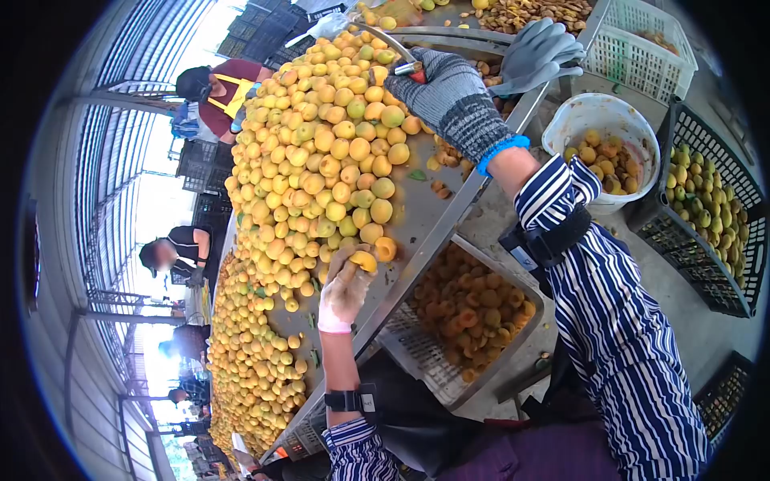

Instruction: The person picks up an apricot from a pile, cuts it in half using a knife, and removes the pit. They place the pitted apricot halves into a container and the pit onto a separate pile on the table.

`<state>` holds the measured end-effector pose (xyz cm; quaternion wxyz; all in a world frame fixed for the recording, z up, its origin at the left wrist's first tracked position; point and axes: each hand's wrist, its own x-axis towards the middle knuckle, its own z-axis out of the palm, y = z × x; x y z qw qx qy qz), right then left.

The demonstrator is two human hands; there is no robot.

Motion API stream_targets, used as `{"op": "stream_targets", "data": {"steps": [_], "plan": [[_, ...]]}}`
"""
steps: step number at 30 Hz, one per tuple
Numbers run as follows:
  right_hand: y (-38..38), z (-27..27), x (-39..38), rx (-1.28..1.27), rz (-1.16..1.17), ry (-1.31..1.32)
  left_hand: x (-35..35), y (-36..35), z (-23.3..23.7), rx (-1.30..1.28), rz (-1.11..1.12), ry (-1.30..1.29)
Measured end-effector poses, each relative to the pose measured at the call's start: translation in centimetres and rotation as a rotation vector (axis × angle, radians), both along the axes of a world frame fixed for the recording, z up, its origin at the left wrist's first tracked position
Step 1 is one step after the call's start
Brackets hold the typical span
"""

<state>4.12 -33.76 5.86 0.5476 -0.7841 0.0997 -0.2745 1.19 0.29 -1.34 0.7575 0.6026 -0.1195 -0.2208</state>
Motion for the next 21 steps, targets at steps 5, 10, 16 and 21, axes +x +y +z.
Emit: {"op": "stream_targets", "data": {"steps": [5,10,16,21], "plan": [[-0.1,-0.3,0.2,-0.070,-0.023,-0.027,0.4,-0.1,1.0,0.072,0.035,0.042],[0.5,0.4,-0.2,-0.051,-0.054,0.007,2.3,-1.3,0.9,1.155,-0.014,-0.570],[0.4,-0.1,-0.2,-0.048,-0.032,-0.066,3.2,-3.7,1.6,1.580,-0.221,-0.584],[-0.3,-1.3,1.1,0.012,0.003,-0.110,1.8,-3.5,1.6,1.434,-0.094,-0.650]]}}
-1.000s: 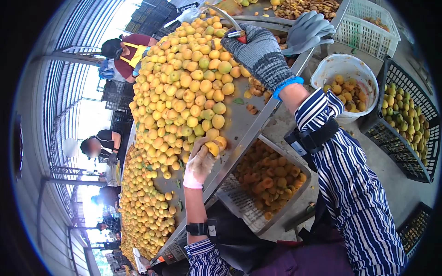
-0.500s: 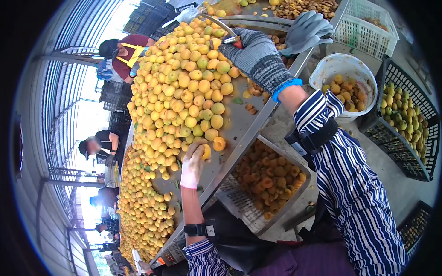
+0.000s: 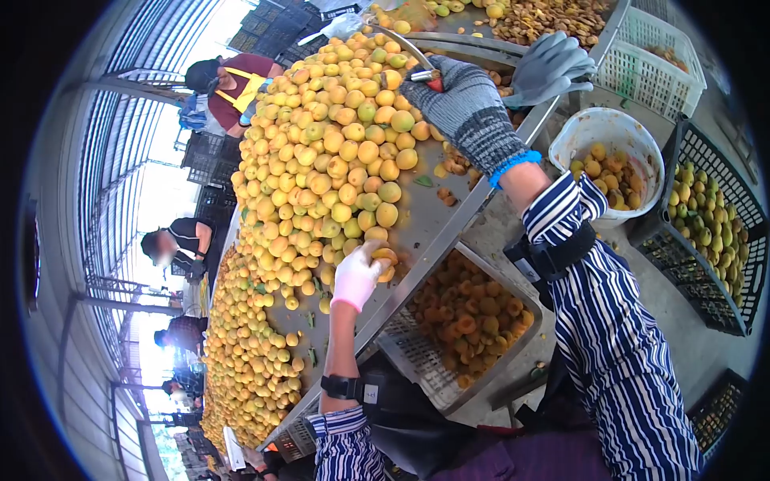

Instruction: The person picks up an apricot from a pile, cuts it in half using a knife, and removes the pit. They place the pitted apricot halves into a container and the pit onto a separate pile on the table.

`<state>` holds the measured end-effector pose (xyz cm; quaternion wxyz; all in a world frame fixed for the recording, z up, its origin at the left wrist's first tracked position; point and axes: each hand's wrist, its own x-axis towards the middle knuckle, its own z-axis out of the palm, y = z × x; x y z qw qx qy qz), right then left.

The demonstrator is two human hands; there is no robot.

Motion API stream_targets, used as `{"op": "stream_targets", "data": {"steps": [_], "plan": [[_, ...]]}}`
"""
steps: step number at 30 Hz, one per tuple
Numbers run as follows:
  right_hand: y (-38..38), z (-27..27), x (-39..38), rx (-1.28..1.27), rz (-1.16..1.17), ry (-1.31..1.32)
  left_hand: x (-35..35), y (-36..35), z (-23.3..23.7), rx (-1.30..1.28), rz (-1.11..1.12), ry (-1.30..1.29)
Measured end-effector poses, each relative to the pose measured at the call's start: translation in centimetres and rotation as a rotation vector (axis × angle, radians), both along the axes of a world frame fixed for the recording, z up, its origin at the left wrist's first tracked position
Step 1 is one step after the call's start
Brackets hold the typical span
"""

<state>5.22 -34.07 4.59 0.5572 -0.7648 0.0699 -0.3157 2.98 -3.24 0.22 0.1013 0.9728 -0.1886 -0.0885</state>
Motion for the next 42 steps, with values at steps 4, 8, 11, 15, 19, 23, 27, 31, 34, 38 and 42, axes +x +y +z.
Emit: {"op": "stream_targets", "data": {"steps": [4,8,11,15,19,23,27,31,34,38,42], "plan": [[-0.2,1.0,-0.8,0.334,0.089,0.073,-4.7,1.1,3.7,-0.739,0.086,0.229],[0.0,1.7,-1.7,0.873,0.354,0.101,-10.9,0.8,5.8,-0.626,0.015,0.600],[-0.7,0.6,-0.7,1.399,0.428,-0.076,-13.6,0.9,3.5,-0.379,-0.002,0.476],[0.3,-0.4,-0.1,1.662,0.426,-0.165,-13.4,1.2,2.5,-0.113,0.058,0.151],[3.0,-1.3,-1.6,1.528,0.511,0.009,-8.1,0.2,2.7,-0.172,0.105,-0.208],[5.7,-0.5,-3.4,1.377,0.671,0.228,-1.3,-2.2,0.1,-0.120,0.180,-0.489],[6.7,0.7,-4.0,1.357,0.590,0.333,2.5,-4.8,-1.7,0.078,0.215,-0.466],[6.4,-0.7,-3.2,1.354,0.642,0.308,3.7,-5.3,-2.8,0.226,0.248,-0.439],[7.5,-0.5,-2.9,1.389,0.534,0.353,3.1,-4.0,-2.5,0.056,0.240,-0.390],[9.9,0.6,-4.9,0.927,0.690,0.555,0.8,-1.5,-1.2,-0.680,0.091,-0.370],[13.1,-0.5,-5.2,0.668,0.666,0.583,-3.6,-1.1,2.8,-1.260,0.145,-0.031]]}}
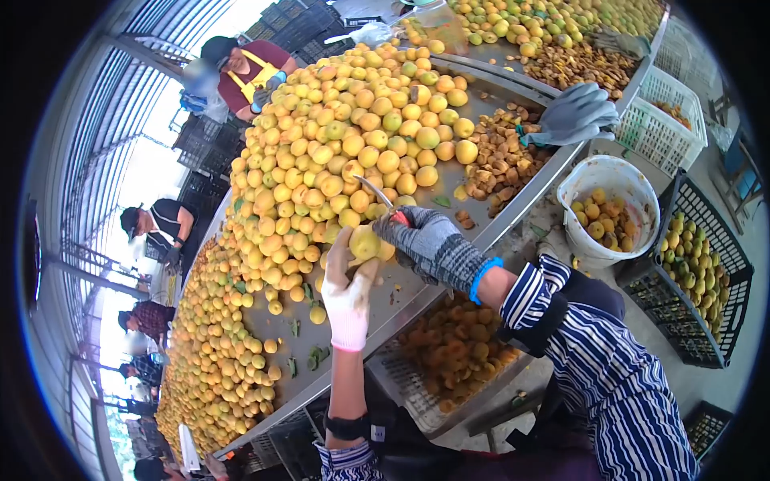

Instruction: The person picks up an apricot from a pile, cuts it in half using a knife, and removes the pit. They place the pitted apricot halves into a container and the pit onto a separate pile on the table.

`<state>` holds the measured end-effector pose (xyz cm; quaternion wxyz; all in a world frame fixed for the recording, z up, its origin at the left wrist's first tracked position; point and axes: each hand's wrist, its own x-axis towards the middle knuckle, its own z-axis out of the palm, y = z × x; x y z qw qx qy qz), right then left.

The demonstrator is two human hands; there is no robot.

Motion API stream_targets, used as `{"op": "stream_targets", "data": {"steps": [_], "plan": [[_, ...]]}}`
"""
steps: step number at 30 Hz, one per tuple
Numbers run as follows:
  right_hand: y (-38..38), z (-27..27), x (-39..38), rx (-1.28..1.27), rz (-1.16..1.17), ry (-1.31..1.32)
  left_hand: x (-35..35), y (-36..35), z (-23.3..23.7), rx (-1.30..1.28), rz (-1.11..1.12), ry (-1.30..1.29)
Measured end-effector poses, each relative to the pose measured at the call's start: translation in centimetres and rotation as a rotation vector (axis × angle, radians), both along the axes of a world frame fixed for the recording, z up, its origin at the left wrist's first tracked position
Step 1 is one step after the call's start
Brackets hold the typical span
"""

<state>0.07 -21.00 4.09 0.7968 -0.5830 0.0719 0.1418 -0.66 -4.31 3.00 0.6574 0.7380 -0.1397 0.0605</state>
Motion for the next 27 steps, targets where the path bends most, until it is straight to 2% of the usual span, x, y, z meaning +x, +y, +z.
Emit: {"op": "stream_targets", "data": {"steps": [2,6,10,12,17,21,24,26,27], "plan": [[1.2,-0.1,0.2,-0.015,0.004,-0.025,-1.6,0.4,1.2,0.065,0.064,0.048],[3.1,0.3,0.2,-0.099,0.152,0.068,-2.1,3.4,-0.3,0.090,-0.024,0.012],[4.9,-0.1,0.6,-0.050,0.222,0.135,-2.6,5.2,1.4,0.065,-0.010,0.108],[5.7,-0.5,0.6,0.073,0.231,0.169,-2.6,6.4,0.9,0.045,0.044,0.093],[7.8,-0.7,0.5,0.066,0.269,0.238,-2.9,8.6,0.8,0.033,0.045,0.158],[8.8,-1.4,0.5,0.167,0.294,0.233,-3.2,9.7,0.1,-0.030,0.099,0.151],[9.3,-1.7,0.6,0.177,0.301,0.225,-3.1,10.1,0.0,0.018,0.133,0.059],[9.5,-1.6,0.6,0.134,0.290,0.201,-3.0,10.4,-0.1,0.261,0.167,-0.085],[9.6,-1.3,0.5,0.099,0.286,0.187,-3.1,10.4,-0.1,0.261,0.169,-0.084]]}}
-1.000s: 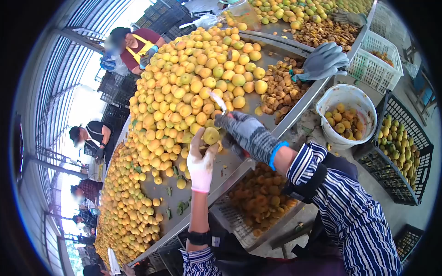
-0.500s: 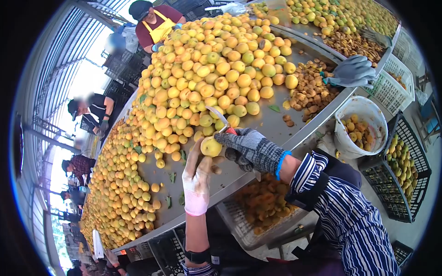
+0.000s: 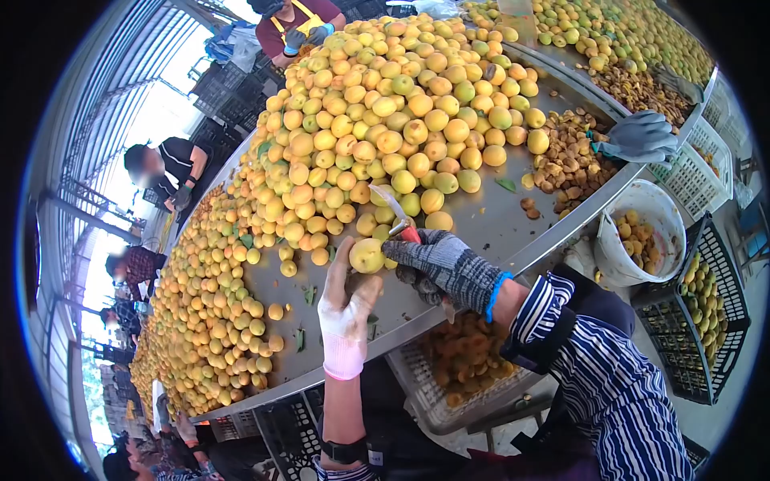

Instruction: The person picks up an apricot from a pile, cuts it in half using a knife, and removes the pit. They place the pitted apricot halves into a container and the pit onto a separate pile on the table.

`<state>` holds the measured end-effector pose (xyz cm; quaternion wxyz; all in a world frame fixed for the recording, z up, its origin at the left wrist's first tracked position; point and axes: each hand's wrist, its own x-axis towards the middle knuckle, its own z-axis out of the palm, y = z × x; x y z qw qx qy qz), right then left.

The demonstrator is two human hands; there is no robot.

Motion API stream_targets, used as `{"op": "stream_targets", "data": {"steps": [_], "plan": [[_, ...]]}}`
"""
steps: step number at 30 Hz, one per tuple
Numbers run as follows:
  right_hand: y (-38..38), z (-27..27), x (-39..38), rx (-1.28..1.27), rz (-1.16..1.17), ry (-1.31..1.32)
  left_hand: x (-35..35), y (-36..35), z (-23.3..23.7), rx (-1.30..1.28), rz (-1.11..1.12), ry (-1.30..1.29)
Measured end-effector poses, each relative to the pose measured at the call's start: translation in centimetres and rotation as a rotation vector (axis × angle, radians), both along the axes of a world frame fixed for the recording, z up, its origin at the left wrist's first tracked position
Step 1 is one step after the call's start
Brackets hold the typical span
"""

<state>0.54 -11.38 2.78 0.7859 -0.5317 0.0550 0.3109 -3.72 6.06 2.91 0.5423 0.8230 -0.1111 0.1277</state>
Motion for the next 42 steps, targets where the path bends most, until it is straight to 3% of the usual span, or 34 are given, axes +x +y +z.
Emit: {"op": "stream_targets", "data": {"steps": [3,5,11,13,16,18,21,28,42], "plan": [[0.1,0.3,-0.6,-0.019,0.043,-0.050,-0.1,0.0,0.0,-0.177,-0.017,0.155],[0.1,0.6,-1.1,-0.004,0.087,-0.088,0.8,0.4,-0.6,-0.841,-0.096,0.399],[-0.3,0.9,-1.6,-0.148,0.034,-0.102,1.3,1.1,-0.7,-1.119,-0.183,0.533],[-0.7,0.5,-2.1,-0.219,0.023,-0.271,1.5,1.0,-0.8,-1.136,-0.216,0.550],[-1.9,0.7,-2.7,-0.292,0.100,-0.418,1.7,0.6,-0.5,-0.986,-0.203,0.454],[-2.6,0.7,-2.8,-0.310,0.101,-0.497,1.6,0.1,0.0,-0.610,-0.119,0.274],[-3.3,1.2,-3.0,-0.382,0.106,-0.600,1.6,0.1,-0.1,-0.382,-0.082,0.202],[-4.2,1.0,-2.9,-0.527,0.097,-0.765,2.0,-0.1,0.2,-0.337,-0.090,0.217],[-4.1,1.0,-3.0,-0.536,0.138,-0.684,1.8,0.0,0.7,-0.101,-0.046,0.136]]}}
